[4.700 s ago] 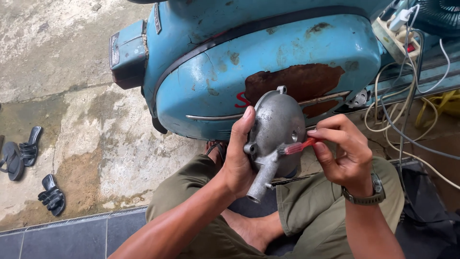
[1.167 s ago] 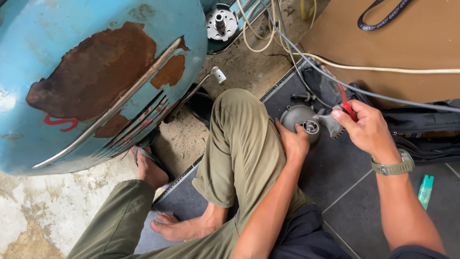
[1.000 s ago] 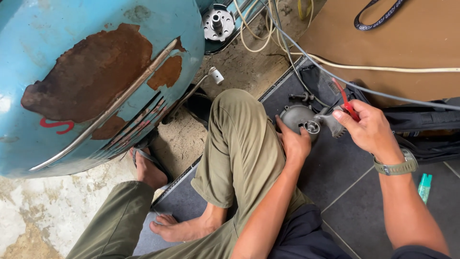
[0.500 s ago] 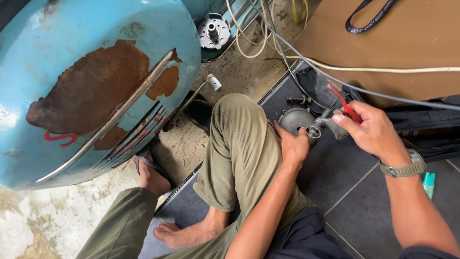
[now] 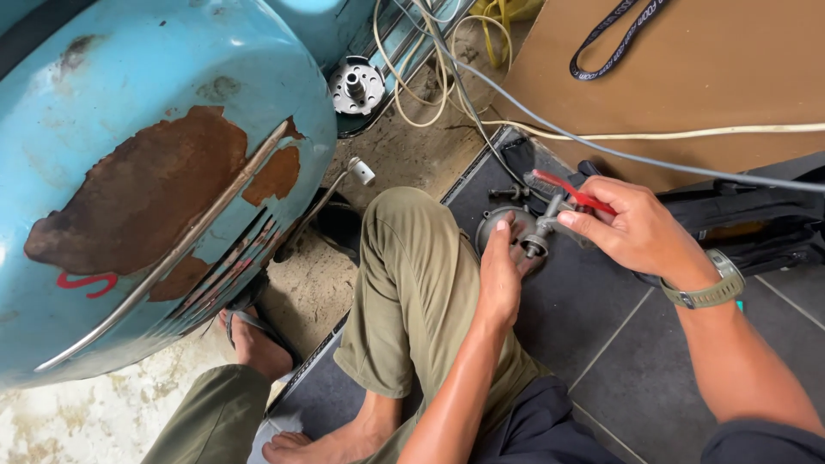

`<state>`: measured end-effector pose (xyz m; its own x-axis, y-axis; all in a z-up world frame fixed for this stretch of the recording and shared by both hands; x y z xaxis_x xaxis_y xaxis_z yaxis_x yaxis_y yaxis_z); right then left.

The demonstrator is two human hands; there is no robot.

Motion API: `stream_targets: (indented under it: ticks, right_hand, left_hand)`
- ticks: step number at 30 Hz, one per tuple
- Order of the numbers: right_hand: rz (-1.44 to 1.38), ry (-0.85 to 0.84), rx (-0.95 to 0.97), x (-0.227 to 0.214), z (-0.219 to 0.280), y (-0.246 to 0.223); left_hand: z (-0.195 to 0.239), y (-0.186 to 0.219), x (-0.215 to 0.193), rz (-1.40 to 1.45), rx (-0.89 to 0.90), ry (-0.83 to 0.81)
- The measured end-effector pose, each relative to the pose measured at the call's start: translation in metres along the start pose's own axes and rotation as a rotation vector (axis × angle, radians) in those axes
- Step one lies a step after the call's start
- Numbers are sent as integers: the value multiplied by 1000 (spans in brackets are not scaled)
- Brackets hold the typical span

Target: The person sits on the floor and uses a red-handled brush to scrub a metal part held in their left hand. They rotate the part to clean different areas, including the edges and a protruding cylindrical section.

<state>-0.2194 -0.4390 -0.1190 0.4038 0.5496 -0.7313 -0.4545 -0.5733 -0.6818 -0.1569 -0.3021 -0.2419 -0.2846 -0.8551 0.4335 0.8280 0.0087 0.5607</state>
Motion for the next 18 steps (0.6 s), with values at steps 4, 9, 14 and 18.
stream_targets:
  ticks: [4, 9, 14, 18]
  right_hand:
    - [-117, -36, -87, 8, -8, -47]
    - [-400, -76, -422, 33, -24, -142]
    - [-547, -204, -483, 84, -33, -214]
    - [-701, -290, -719, 98, -22, -305]
  left_hand:
    - [32, 38, -9, -3, -40, -54]
    - [76, 109, -50, 247, 132, -213]
    - [123, 171, -109, 399, 175, -111]
    - [162, 211, -143, 409, 270, 15]
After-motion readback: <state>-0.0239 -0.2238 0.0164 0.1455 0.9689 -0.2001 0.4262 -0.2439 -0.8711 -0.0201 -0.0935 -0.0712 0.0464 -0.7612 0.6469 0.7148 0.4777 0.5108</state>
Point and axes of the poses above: each hand's wrist, its own z-axis away from the middle knuckle, its own x-axis out of the palm, y = z × x, the point moved 6 cm from there along -z, towards the middle knuckle, and after that the axes turned 10 degrees about y, right-handed, at the moved point
